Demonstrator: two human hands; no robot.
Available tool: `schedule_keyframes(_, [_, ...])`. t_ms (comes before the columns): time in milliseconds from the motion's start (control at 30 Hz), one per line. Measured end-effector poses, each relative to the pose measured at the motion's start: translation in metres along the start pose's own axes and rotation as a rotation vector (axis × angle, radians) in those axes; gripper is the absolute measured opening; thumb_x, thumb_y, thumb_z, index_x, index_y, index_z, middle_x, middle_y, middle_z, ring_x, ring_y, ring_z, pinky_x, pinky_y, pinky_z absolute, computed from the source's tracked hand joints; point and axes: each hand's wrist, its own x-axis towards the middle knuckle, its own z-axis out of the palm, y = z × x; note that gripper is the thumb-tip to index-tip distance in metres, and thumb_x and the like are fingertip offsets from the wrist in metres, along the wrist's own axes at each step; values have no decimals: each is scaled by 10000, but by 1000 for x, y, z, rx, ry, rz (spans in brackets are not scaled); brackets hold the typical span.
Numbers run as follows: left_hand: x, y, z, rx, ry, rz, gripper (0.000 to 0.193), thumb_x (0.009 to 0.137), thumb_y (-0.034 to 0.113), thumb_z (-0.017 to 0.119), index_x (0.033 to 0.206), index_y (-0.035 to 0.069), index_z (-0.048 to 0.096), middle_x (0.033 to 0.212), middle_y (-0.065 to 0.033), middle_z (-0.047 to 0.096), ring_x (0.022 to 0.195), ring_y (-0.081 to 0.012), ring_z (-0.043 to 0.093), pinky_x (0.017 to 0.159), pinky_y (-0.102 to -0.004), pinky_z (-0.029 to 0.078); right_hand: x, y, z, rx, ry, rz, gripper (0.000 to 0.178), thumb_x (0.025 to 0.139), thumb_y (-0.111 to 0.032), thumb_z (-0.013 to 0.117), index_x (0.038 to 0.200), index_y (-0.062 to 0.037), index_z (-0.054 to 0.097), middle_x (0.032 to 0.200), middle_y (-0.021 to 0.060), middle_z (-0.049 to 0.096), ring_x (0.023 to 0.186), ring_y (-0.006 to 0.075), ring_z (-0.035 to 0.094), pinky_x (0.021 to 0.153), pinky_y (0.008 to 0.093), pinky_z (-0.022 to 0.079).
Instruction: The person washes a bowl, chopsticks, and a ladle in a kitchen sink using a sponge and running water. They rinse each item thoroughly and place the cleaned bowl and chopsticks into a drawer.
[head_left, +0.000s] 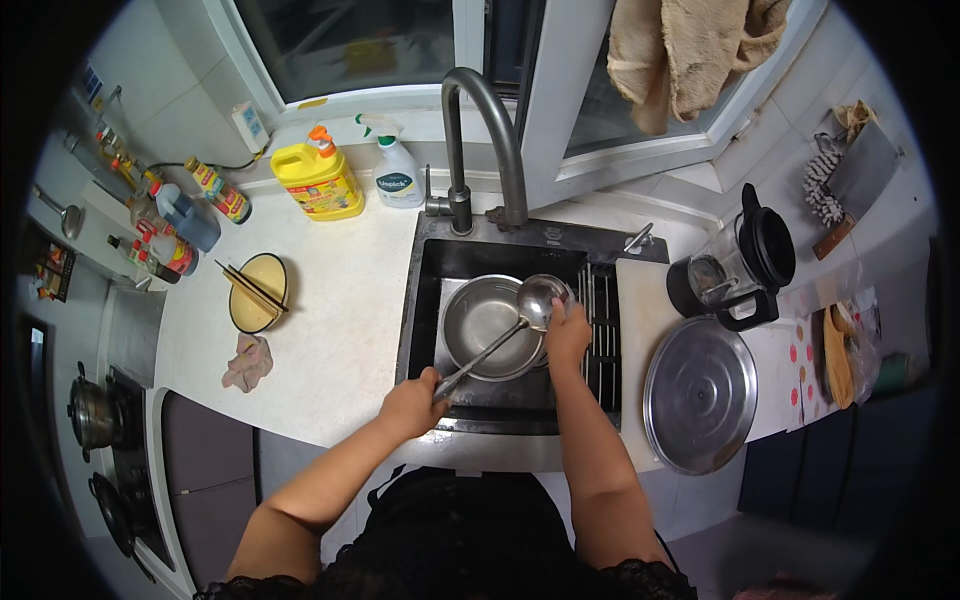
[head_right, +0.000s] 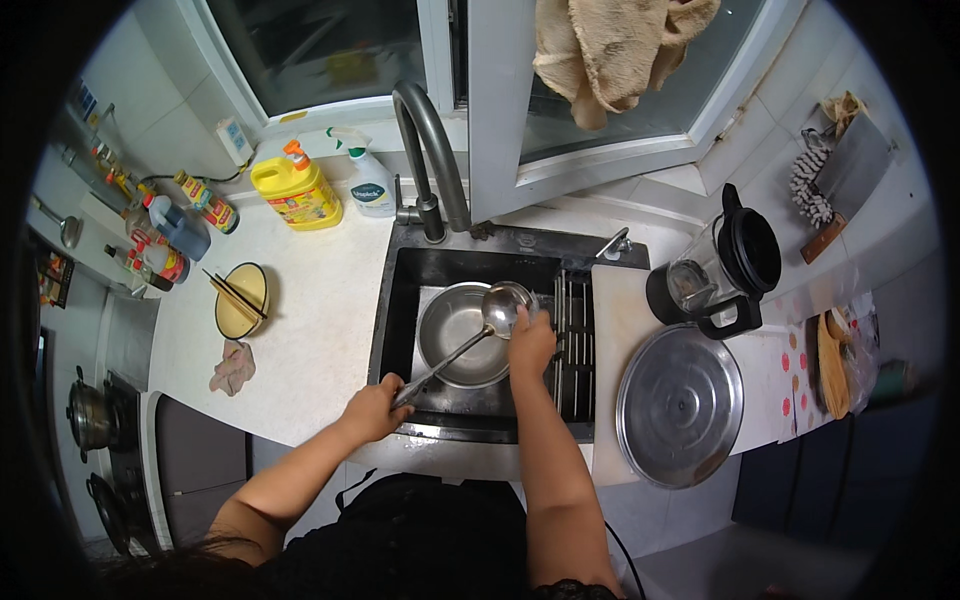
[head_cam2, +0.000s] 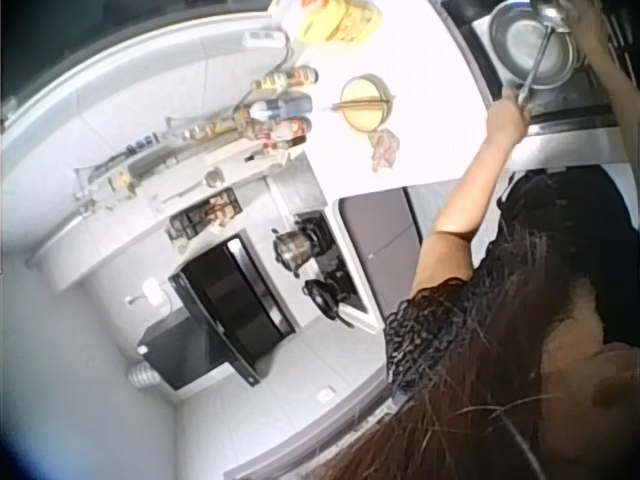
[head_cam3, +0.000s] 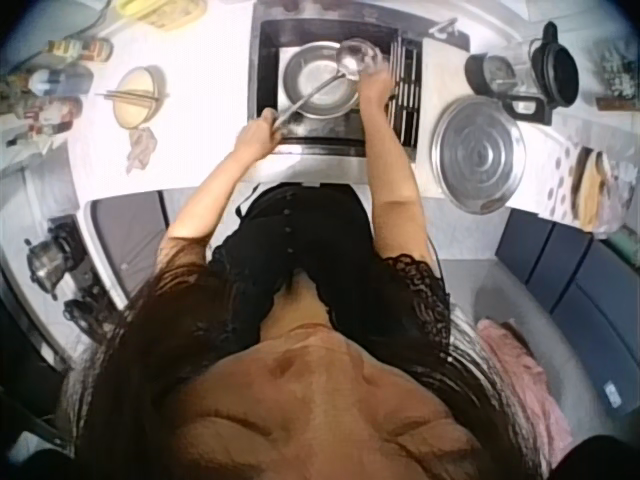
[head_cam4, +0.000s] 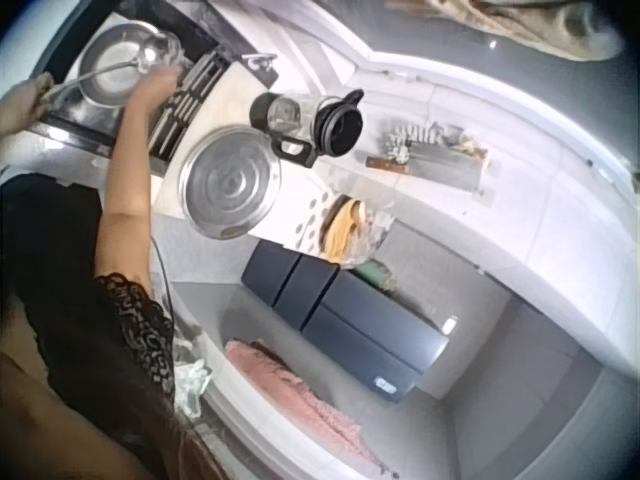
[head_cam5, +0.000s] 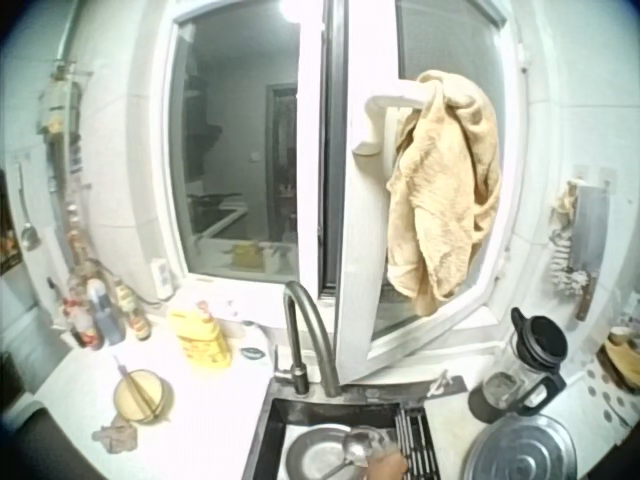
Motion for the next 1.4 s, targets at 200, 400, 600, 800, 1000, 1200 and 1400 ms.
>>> schedule_keyframes(200, [3, 15, -33, -845, -669, -358, 256, 839, 142, 600, 1021, 18, 472, 596, -13, 463, 369, -82, 394, 342, -233, 321, -11, 48, 29, 332, -183, 78, 500, 856, -423, 545, 1061, 33, 533, 968, 266, 595, 944, 393, 573, 815, 433, 444])
schedule_keyframes(400, [1, 26, -38, -421, -598, -274, 277, 815, 113, 579, 1050, 14, 471, 635, -84, 537, 431, -171, 505, 406, -296, 411, 7, 37, 4, 116, -307, -507, 459, 770, -91, 530, 1227, -69, 494, 1095, 192, 561, 1090, 337, 514, 930, 404, 404])
schedule_keyframes(600, [-2, 32, -21, -26, -406, 6, 361, 771, 92, 580, 1108, 1, 487, 826, -225, 624, 768, -366, 621, 696, -417, 496, 20, -6, -18, -680, -657, -1370, 154, 696, -101, 592, 835, -110, 659, 832, 80, 652, 827, 262, 623, 764, 379, 468])
schedule_keyframes(800, [-4, 31, -23, -148, -413, -81, 387, 760, 107, 600, 1117, 0, 498, 870, -230, 624, 858, -363, 610, 754, -405, 483, 41, 9, -24, -575, -623, -1140, 131, 708, -113, 595, 818, -107, 665, 808, 110, 657, 745, 267, 649, 647, 377, 501])
schedule_keyframes(1000, [-7, 27, -28, -294, -430, -166, 349, 772, 101, 572, 1093, -16, 501, 806, -211, 617, 721, -317, 629, 623, -388, 508, 13, 52, -4, 83, -197, -397, 149, 783, -166, 639, 876, -55, 674, 746, 155, 652, 666, 277, 644, 619, 359, 497])
schedule_keyframes(1200, [-8, 44, -20, -642, -517, -296, 299, 792, 95, 544, 1069, 0, 483, 672, -99, 538, 454, -148, 502, 410, -284, 449, -34, 55, 67, 1040, 29, 852, 259, 858, -262, 619, 759, -25, 586, 672, 54, 581, 592, 232, 585, 576, 411, 551])
schedule_keyframes(1400, [-8, 34, -27, -564, -551, -317, 307, 786, 86, 534, 1073, -9, 482, 672, -111, 545, 458, -160, 520, 414, -289, 456, 3, 43, 27, 272, -228, 179, 123, 769, -106, 658, 857, -21, 649, 795, 96, 648, 783, 306, 619, 667, 387, 531])
